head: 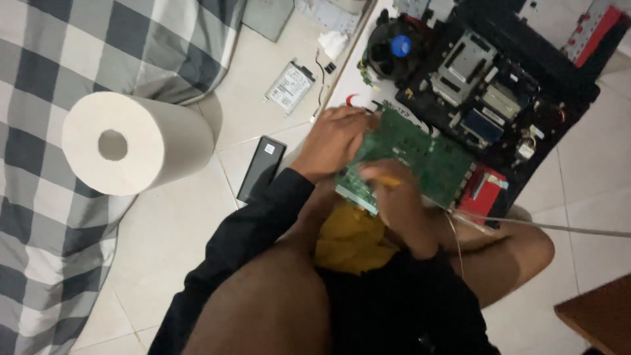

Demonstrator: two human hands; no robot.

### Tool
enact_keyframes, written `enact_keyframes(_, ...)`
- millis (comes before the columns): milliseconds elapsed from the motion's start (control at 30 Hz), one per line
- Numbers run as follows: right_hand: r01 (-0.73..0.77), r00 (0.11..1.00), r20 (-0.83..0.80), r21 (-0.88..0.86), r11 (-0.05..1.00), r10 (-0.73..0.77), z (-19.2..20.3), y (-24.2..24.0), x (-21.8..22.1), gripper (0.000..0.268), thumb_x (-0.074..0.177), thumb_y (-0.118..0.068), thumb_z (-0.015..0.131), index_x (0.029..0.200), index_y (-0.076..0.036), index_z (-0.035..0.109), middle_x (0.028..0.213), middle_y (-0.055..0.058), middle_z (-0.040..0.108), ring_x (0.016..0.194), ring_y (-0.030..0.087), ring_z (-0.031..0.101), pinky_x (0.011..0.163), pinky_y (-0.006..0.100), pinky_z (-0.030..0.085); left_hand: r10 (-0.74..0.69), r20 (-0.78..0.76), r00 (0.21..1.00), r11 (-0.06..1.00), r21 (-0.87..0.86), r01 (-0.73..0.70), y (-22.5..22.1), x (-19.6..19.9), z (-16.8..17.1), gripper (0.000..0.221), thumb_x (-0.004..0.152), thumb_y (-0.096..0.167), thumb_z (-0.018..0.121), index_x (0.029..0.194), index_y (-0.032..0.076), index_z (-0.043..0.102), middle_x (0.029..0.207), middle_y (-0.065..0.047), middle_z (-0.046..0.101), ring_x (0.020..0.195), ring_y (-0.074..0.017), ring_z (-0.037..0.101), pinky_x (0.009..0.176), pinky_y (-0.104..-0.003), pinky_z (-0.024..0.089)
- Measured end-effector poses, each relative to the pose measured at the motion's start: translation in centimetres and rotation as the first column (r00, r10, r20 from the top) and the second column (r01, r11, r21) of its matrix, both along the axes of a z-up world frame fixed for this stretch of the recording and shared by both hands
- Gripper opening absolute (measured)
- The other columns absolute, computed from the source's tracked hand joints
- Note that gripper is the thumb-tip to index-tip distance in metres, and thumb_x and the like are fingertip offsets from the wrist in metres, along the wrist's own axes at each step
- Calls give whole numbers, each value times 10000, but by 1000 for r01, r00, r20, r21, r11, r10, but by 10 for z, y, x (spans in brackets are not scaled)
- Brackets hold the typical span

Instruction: A person sitting on the floor is cleaning a computer motherboard using a small tool and a cloth.

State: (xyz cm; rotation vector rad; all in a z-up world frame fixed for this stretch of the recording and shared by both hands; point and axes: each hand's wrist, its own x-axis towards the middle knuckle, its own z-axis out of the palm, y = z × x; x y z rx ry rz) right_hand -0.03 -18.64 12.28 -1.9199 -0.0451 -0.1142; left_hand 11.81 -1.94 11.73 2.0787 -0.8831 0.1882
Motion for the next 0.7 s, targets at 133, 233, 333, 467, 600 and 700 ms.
enact_keyframes(133, -83, 993, -87, -111, 990, 73, 18, -20, 26, 231, 945, 87, 571, 905, -62, 743, 936, 159, 755, 944, 380, 719, 892, 494, 545, 16, 3, 1000, 999, 41, -16, -1, -1, -16, 118, 989, 144, 574, 1040, 166, 677, 986, -27, 754, 1176, -231, 658, 910, -384, 462)
enact_keyframes(233, 118, 990, -55, -138, 983, -126, 35, -26, 39, 225, 1051, 94, 468, 1032, -7, 667, 1059, 188, 716, 1032, 330, 690, 966, 464, 529, 32, -4, 999, 999, 13, -31, -1, -4, -13, 156, 987, 91, 572, 1068, 125, 700, 1002, -57, 766, 1162, -257, 667, 913, -390, 460)
enact_keyframes(333, -57, 990, -139, -173, 983, 33, 22, -17, 34, 263, 976, 87, 552, 974, -92, 744, 1013, 100, 741, 976, 313, 715, 928, 460, 561, 5, -17, 1000, 1000, 10, -5, 0, -3, -18, 159, 1007, 121, 542, 1077, 121, 685, 1011, -86, 761, 1187, -278, 650, 916, -427, 459)
enact_keyframes(467, -162, 987, 11, -57, 985, 163, 14, -33, 51, 201, 1007, 84, 544, 1038, -7, 720, 1034, 208, 733, 1010, 382, 710, 916, 511, 562, -22, -42, 999, 999, -24, 21, 1, -4, -27, 274, 1011, 91, 500, 1218, 145, 672, 1048, -101, 765, 1201, -303, 646, 936, -440, 462)
enact_keyframes(600, -87, 994, 52, -158, 984, 96, 24, -21, 53, 182, 1050, 20, 530, 1096, -22, 701, 1097, 183, 717, 1064, 354, 699, 950, 484, 549, -1, -46, 999, 1000, -15, 0, 1, -4, -30, 326, 1042, 97, 481, 1303, 185, 655, 1050, -83, 773, 1199, -283, 653, 961, -423, 463)
enact_keyframes(700, -163, 987, -22, -72, 984, 162, 28, -15, 48, 134, 998, 56, 587, 1027, -19, 695, 1095, 177, 728, 1041, 369, 717, 940, 468, 563, -14, -41, 999, 999, -36, 13, 1, -5, -25, 305, 1052, 127, 473, 1294, 172, 653, 1084, -93, 772, 1201, -281, 652, 955, -435, 460)
